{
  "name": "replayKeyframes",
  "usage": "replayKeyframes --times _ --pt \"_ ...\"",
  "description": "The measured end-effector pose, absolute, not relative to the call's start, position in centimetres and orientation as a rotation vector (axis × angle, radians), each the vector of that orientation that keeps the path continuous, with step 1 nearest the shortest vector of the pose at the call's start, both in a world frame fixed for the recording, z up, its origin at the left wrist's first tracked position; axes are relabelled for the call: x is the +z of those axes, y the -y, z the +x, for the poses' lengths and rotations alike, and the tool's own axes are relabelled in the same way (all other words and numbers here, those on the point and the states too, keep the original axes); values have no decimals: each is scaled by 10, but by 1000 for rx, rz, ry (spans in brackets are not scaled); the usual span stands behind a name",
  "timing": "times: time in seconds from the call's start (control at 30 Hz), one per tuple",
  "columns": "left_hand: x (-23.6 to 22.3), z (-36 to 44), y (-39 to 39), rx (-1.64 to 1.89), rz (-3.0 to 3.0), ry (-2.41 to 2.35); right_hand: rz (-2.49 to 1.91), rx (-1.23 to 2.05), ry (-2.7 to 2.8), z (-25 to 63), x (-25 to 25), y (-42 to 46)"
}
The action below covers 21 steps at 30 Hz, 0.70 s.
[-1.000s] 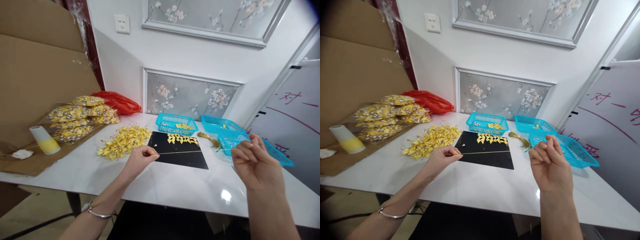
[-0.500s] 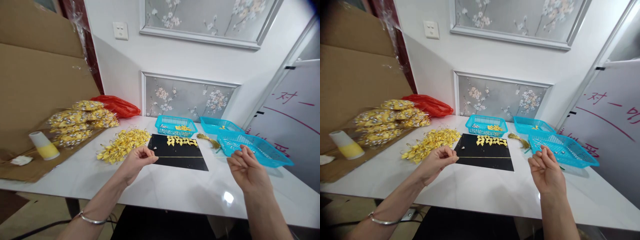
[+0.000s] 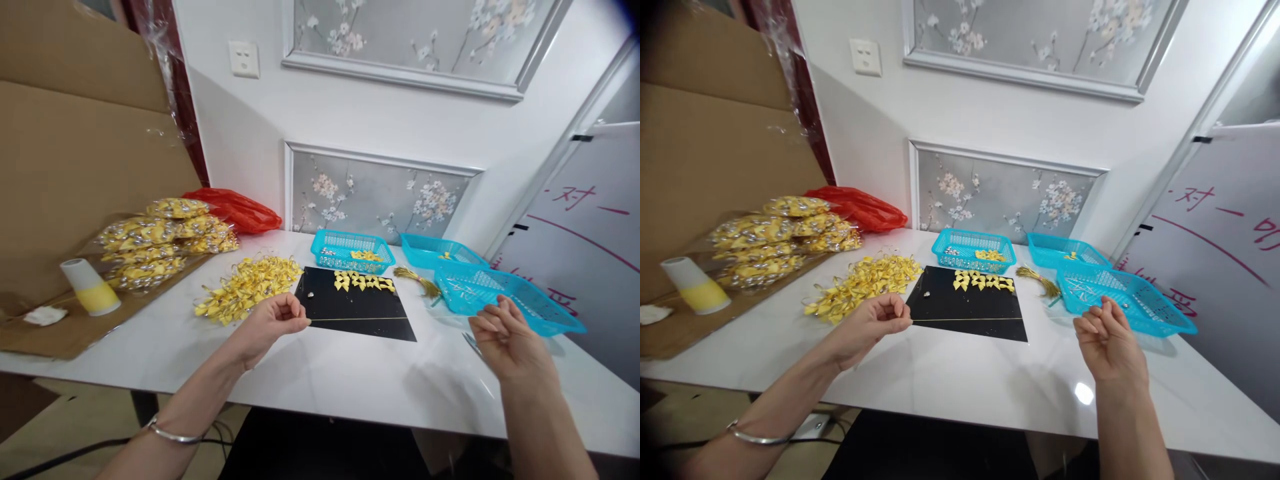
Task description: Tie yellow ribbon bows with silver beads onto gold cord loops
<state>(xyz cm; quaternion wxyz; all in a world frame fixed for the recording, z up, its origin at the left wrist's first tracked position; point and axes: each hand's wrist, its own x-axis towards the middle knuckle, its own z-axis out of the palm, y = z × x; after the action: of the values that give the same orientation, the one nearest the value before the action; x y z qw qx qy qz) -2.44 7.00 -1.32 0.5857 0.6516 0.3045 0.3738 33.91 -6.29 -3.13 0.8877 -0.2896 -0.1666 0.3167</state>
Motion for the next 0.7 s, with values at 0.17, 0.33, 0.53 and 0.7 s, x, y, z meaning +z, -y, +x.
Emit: replayKeyframes --times 0.17,0.33,0.53,0.7 --pt "-14 -22 -71 859 1599 -741 -632 657 360 335 -28 64" --pt "-20 -9 -75 725 1791 -797 -674 636 368 332 -23 81" --pt "-2 -7 -106 776 2054 -998 -745 557 345 339 -24 117" --pt "22 -8 -136 828 2160 -1160 -820 506 277 331 -31 131"
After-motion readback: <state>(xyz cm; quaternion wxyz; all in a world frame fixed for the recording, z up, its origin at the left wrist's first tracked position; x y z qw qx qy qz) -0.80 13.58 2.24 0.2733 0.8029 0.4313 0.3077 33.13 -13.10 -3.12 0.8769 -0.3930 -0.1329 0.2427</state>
